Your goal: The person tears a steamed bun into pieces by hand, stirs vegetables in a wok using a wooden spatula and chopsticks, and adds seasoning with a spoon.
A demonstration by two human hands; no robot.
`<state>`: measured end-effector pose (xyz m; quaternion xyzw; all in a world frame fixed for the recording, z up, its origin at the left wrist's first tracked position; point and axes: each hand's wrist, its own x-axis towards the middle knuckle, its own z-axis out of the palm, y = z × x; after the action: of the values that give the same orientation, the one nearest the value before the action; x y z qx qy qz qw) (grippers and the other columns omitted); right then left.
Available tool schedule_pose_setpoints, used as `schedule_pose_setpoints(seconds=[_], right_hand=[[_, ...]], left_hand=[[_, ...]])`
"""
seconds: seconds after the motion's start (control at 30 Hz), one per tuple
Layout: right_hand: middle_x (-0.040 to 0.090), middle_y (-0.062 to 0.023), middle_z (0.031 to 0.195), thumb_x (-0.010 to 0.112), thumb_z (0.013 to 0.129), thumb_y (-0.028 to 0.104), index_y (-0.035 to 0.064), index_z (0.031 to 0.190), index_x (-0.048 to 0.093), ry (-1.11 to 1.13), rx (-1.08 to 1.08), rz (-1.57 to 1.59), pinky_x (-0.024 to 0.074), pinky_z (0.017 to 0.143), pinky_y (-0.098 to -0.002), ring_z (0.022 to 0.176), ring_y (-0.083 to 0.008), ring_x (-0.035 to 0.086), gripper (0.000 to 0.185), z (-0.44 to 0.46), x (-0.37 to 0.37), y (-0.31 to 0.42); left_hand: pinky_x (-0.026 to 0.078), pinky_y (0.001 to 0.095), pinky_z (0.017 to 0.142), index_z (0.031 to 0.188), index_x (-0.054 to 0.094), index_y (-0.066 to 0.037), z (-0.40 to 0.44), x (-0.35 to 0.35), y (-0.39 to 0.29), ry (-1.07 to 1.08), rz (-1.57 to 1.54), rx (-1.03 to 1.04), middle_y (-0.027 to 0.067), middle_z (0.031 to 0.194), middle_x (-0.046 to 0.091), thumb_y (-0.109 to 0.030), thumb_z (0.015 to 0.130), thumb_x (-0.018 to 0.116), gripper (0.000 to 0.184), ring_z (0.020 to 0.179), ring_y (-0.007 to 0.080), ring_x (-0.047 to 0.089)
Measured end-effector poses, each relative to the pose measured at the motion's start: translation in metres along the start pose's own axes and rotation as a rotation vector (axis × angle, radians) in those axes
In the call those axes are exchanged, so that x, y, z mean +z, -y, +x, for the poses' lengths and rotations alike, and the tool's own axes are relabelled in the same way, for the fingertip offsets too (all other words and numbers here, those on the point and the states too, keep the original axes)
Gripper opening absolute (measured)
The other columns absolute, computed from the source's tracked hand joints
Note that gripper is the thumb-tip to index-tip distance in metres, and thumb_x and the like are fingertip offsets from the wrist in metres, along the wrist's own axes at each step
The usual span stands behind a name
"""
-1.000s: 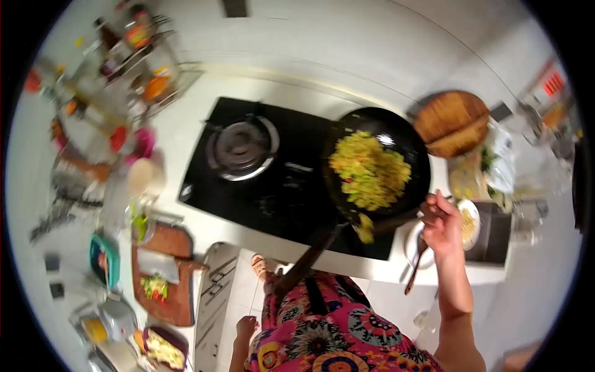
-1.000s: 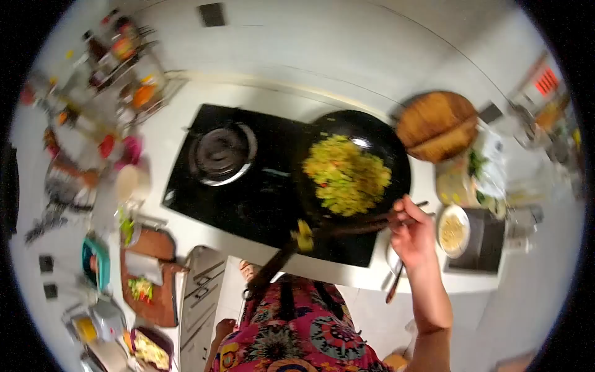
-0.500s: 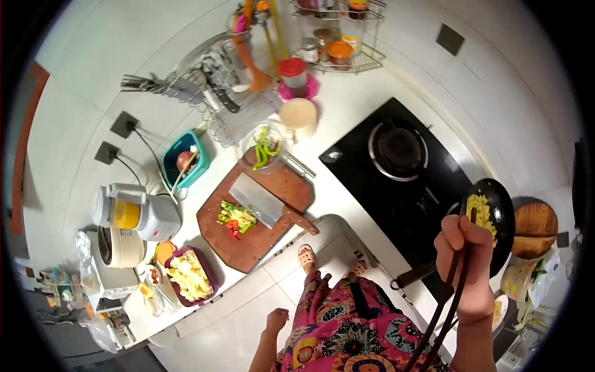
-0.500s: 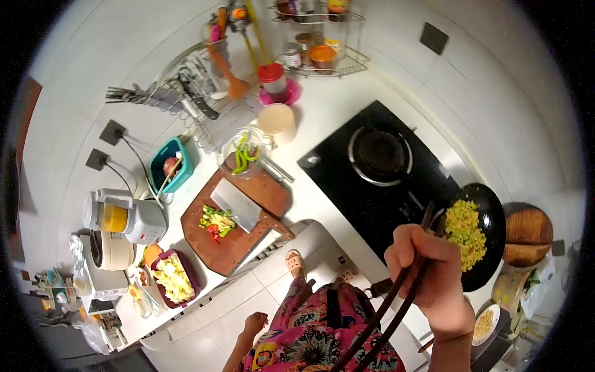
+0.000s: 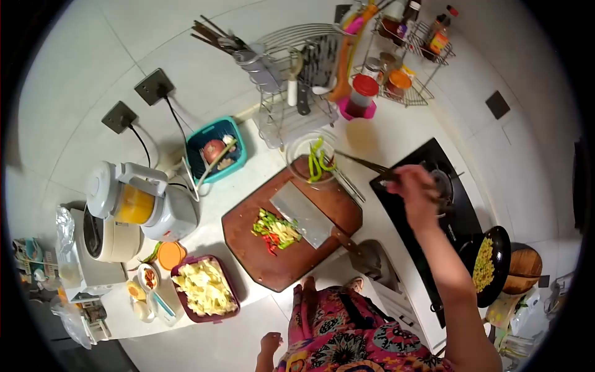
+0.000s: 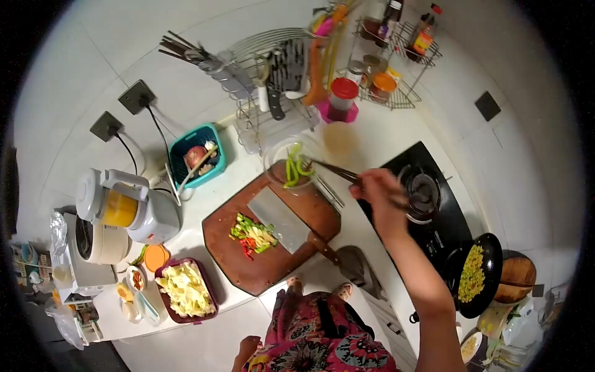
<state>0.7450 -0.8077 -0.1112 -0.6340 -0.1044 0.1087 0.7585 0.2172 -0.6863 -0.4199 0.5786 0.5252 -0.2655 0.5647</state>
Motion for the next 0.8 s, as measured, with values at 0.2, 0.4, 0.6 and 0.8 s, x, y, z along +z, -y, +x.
schedule_pose_setpoints(seconds=[0.2, 0.4, 0.6, 0.8], right_hand=[[0.049, -0.0161, 0.088, 0.046, 0.08, 0.008, 0.0009, 0.09, 0.048, 0.356, -0.141, -0.838, 0.0422, 0.073, -0.0318, 0.082, -0.0275, 0.05, 0.012, 0.07, 0.05, -0.134], [0.041, -0.0233, 0.105, 0.043, 0.076, 0.006, -0.001, 0.093, 0.046, 0.282, -0.316, -1.183, 0.0373, 0.082, -0.0406, 0.096, -0.0382, 0.042, 0.019, 0.089, 0.066, -0.203], [0.039, -0.0239, 0.114, 0.04, 0.079, 0.007, 0.0005, 0.111, 0.043, 0.416, 0.011, -0.993, 0.0311, 0.09, -0.0392, 0.103, -0.0391, 0.038, 0.033, 0.083, 0.077, -0.182], [0.036, -0.0185, 0.12, 0.042, 0.075, -0.006, 0.0006, 0.113, 0.042, 0.613, -0.602, -1.165, 0.0303, 0.092, -0.0382, 0.11, -0.035, 0.036, 0.038, 0.03, 0.074, -0.143]], left_hand=[[0.047, 0.0246, 0.049, 0.086, 0.056, 0.002, -0.009, -0.018, -0.001, -0.003, -0.306, -0.085, 0.0095, 0.069, 0.061, -0.019, 0.078, 0.051, 0.023, 0.056, 0.0149, 0.058], [0.047, 0.0282, 0.052, 0.085, 0.058, -0.001, -0.013, -0.011, 0.032, -0.079, 0.038, 0.149, 0.0079, 0.071, 0.062, -0.021, 0.079, 0.048, 0.023, 0.058, 0.0184, 0.059], [0.046, 0.0291, 0.065, 0.083, 0.062, -0.01, -0.023, 0.005, 0.021, -0.185, -0.003, -0.002, 0.006, 0.071, 0.062, -0.031, 0.076, 0.047, 0.027, 0.069, 0.019, 0.06], [0.047, 0.0285, 0.063, 0.087, 0.06, -0.009, -0.069, 0.02, -0.004, -0.388, -0.211, 0.015, 0.0044, 0.068, 0.063, -0.032, 0.076, 0.049, 0.028, 0.065, 0.0169, 0.06]])
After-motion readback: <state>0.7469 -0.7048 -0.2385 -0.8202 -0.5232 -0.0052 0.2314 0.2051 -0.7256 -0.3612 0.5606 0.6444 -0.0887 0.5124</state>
